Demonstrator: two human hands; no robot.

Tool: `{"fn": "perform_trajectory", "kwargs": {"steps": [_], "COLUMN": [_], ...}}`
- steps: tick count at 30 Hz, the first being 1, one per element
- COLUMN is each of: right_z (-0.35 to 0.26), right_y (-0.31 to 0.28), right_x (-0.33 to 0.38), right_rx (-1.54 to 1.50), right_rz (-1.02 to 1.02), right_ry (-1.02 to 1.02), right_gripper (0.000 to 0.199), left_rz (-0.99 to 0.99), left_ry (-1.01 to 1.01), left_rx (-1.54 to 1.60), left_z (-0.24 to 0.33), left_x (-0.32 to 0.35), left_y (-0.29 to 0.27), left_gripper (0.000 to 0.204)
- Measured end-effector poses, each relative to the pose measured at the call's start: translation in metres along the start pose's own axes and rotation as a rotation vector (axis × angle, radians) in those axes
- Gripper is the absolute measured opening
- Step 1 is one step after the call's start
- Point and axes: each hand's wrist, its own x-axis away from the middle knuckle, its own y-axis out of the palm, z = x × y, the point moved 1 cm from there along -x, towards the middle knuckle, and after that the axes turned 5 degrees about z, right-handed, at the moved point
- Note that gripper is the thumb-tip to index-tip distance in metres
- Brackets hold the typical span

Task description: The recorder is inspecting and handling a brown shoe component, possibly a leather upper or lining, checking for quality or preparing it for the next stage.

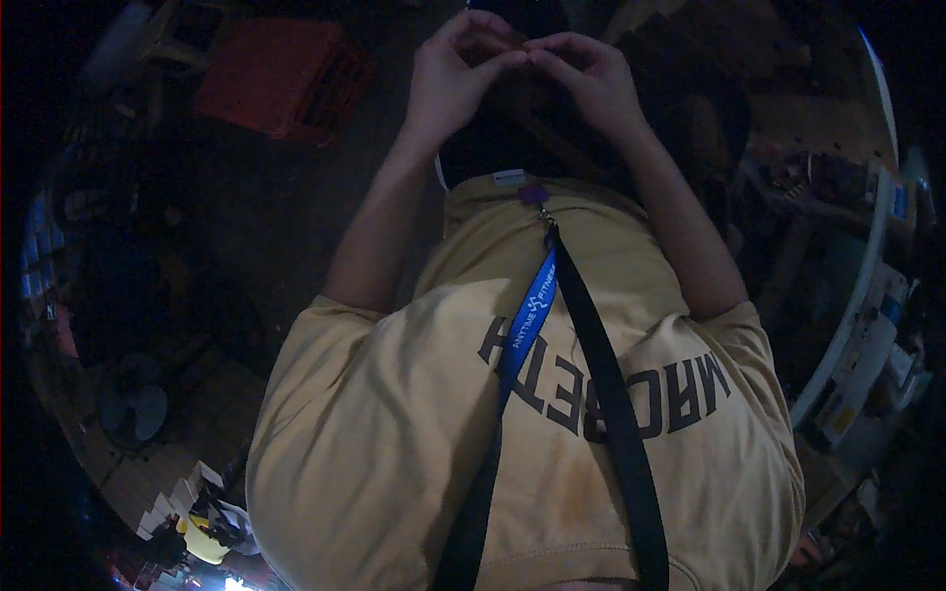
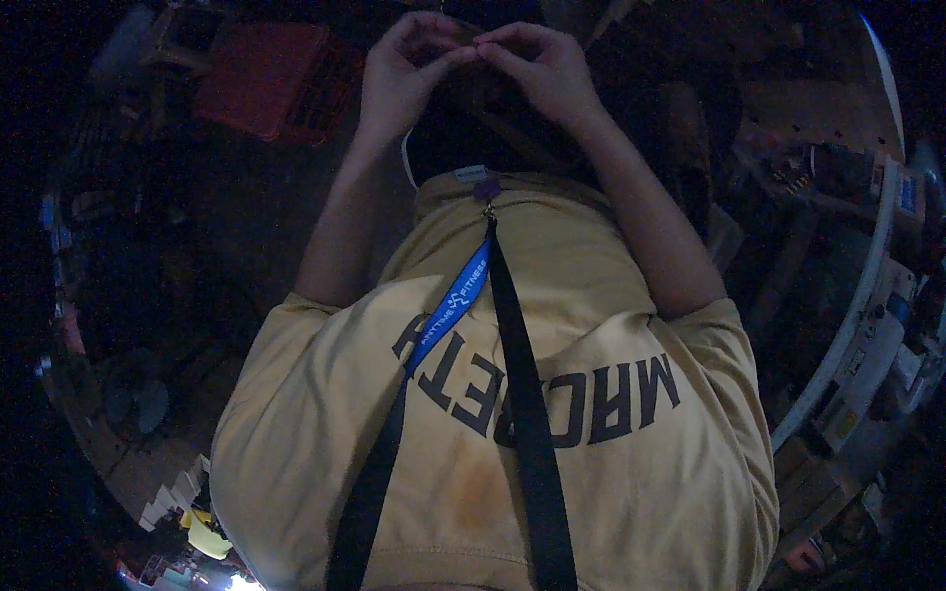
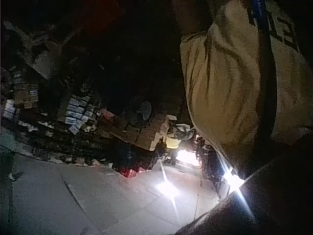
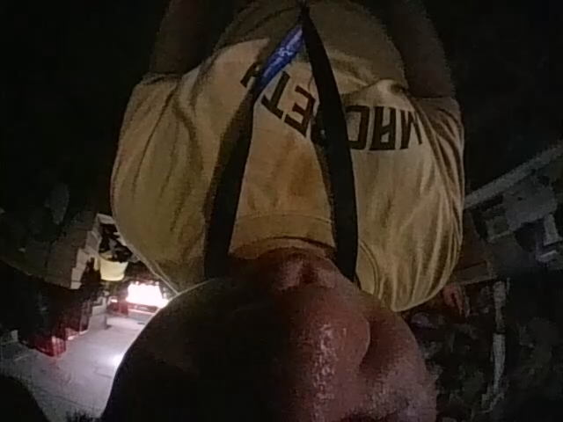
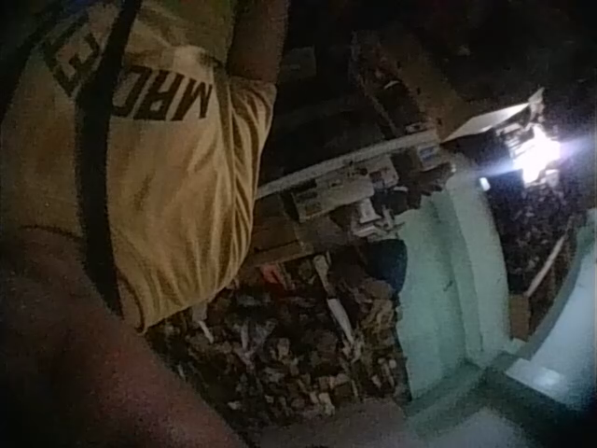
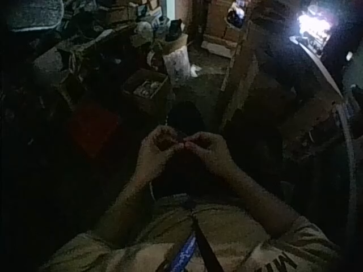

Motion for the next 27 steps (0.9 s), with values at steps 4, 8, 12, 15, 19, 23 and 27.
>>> {"fn": "perform_trajectory", "kwargs": {"steps": [4,8,12,15,19,23,27], "right_z": [0.0,0.007,0.001,0.004,0.0,0.005,0.008], "right_y": [-0.004,-0.004,-0.004,-0.004,-0.003,-0.002,-0.001], "right_x": [0.001,0.0,0.0,-0.001,0.001,-0.001,-0.002], "right_rx": [-0.021,-0.134,-0.133,-0.131,-0.116,-0.169,-0.188], "right_rz": [0.0,-0.023,-0.022,-0.022,0.001,0.018,0.013], "right_ry": [0.082,0.066,0.051,0.052,0.044,0.063,0.066], "right_gripper": [0.021,0.021,0.021,0.02,0.022,0.025,0.028], "left_rz": [0.1,0.097,0.074,0.075,0.038,0.01,0.016], "left_ry": [0.031,-0.021,-0.013,0.036,0.082,0.002,0.058], "left_rx": [-0.203,-0.194,0.018,0.153,0.287,0.245,0.15], "left_z": [0.021,0.018,0.005,-0.02,-0.035,-0.028,-0.025], "left_x": [0.002,0.004,0.005,0.004,0.002,0.002,0.001], "left_y": [0.001,0.001,0.006,0.015,0.015,0.011,0.009], "left_gripper": [0.038,0.048,0.049,0.042,0.04,0.039,0.038]}}
